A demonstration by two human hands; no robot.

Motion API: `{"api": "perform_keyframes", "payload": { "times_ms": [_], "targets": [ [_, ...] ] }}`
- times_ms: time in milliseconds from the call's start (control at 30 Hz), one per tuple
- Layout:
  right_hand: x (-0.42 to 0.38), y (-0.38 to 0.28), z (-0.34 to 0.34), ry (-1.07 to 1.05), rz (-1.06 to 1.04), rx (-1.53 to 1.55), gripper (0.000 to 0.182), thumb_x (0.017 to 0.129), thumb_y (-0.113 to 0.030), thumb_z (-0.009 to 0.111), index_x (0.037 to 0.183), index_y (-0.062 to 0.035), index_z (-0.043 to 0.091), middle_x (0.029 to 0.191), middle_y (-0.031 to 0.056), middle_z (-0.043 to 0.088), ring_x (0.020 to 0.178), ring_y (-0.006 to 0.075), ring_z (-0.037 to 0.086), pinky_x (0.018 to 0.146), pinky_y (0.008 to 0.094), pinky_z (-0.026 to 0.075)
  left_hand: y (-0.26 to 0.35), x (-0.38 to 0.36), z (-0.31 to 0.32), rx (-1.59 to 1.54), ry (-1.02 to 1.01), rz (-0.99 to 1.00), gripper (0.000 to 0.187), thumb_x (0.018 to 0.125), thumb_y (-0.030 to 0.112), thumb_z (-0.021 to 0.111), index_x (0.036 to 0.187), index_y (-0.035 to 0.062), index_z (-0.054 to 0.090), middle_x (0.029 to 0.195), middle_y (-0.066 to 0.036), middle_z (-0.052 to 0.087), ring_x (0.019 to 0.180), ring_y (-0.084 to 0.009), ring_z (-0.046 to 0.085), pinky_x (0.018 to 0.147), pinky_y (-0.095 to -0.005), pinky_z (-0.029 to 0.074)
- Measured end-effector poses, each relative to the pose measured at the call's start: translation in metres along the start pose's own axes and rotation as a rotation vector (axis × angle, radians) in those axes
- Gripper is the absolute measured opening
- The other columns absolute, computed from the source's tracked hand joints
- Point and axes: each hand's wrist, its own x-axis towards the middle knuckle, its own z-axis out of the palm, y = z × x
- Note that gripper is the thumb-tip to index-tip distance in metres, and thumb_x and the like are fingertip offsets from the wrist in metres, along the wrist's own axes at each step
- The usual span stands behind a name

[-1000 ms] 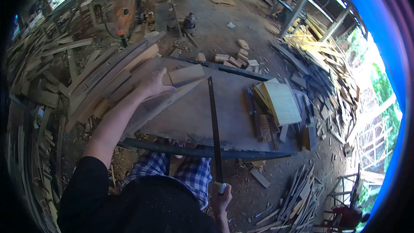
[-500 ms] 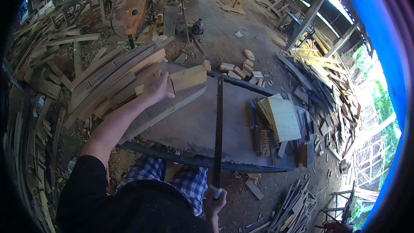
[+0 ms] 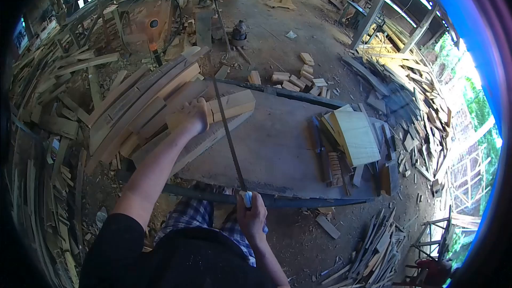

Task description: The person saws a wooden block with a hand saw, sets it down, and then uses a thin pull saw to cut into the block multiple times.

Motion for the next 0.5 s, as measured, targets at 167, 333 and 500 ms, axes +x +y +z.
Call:
{"api": "perform_keyframes", "payload": {
  "times_ms": [167,333,500],
  "targets": [
    [0.018,-0.001,0.01,-0.021,-0.108,-0.03,0.02,0.087,-0.015,0.068,0.093,-0.0017,0.055,0.083,0.0203,0.059,0.076,0.0415,0.061,0.063,0.0443,0.049,-0.009,0.015,0.03,-0.034,0.094,0.035,0.039,0.084,0.012,0.056,0.122,0.0069,0.051,0.128,-0.016,0.054,0.122,-0.0397,0.048,0.099,-0.0697,0.026],
    [0.024,-0.001,0.012,-0.037,-0.133,-0.056,0.019,0.087,-0.014,0.068,0.091,-0.0023,0.054,0.077,0.0179,0.058,0.07,0.0382,0.061,0.063,0.0406,0.048,-0.006,0.008,0.016,0.048,-0.038,0.013,0.056,0.087,0.018,0.054,0.139,0.0088,0.038,0.141,-0.014,0.046,0.132,-0.0332,0.043,0.106,-0.0631,0.028],
    [0.023,-0.01,0.007,-0.058,-0.133,-0.058,0.02,0.088,-0.014,0.068,0.095,-0.0017,0.054,0.082,0.0203,0.059,0.074,0.0422,0.061,0.062,0.0456,0.048,-0.018,0.017,0.044,0.022,0.132,0.093,0.051,0.084,0.016,0.054,0.134,0.0103,0.045,0.127,-0.013,0.054,0.119,-0.0382,0.048,0.092,-0.0686,0.03]
  ]
}}
